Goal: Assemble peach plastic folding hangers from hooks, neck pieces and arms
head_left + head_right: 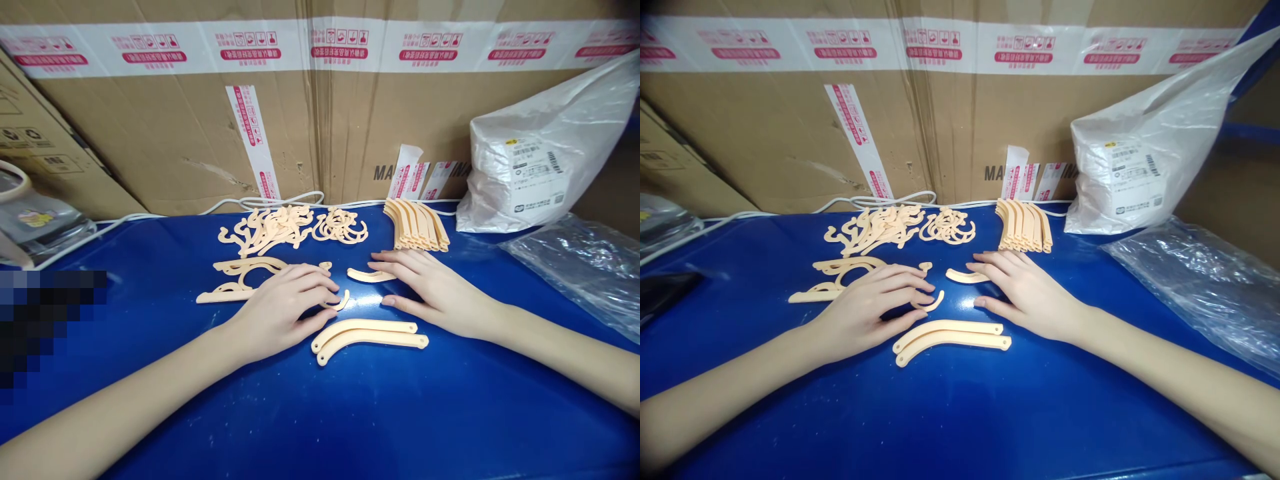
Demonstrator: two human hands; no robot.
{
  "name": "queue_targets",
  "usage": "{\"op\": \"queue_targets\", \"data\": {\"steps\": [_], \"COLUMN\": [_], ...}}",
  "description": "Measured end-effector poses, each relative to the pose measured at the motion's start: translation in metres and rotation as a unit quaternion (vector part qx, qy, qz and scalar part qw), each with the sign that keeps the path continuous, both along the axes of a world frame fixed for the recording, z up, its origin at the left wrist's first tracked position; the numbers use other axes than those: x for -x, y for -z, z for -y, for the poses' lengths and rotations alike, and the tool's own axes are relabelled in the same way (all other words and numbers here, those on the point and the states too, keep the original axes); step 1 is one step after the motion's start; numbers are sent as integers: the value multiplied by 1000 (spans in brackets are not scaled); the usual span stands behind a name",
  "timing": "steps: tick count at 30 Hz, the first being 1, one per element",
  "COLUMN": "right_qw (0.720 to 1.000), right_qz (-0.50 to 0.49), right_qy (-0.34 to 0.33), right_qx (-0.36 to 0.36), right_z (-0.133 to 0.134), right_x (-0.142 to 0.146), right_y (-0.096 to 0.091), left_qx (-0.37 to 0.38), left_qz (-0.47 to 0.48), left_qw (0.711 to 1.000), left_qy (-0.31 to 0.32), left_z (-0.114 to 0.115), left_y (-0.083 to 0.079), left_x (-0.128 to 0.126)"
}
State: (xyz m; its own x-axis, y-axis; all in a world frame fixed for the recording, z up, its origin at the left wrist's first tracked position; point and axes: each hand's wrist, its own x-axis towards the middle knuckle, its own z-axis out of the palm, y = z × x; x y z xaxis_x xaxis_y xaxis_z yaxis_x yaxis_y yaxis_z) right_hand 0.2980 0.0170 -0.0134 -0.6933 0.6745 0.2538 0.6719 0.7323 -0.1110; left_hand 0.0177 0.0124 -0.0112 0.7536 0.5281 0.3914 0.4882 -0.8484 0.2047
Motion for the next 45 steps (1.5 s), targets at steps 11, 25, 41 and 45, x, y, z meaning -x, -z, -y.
{"op": "queue_targets", "data": {"steps": [11, 25, 41, 45], "right_qw": [1000, 1000, 1000, 1000], "right_qz": [-2, -7, -1, -4], "right_qy": [-4, -10, -5, -5], "right_qx": [8, 10, 3, 0], "right_z": [0, 0, 1, 1], "right_x": [0, 0, 0, 0], "right_y": [0, -2, -3, -3], "left_qx": [-66, -74, -298, -247], "left_qz": [-50, -69, -201, -152], "left_qw": [996, 995, 933, 955], "left_qy": [-16, -18, -11, -63], "left_z": [5, 8, 14, 15], "left_y": [-5, -16, -19, -18], "left_x": [-6, 2, 1, 3]}}
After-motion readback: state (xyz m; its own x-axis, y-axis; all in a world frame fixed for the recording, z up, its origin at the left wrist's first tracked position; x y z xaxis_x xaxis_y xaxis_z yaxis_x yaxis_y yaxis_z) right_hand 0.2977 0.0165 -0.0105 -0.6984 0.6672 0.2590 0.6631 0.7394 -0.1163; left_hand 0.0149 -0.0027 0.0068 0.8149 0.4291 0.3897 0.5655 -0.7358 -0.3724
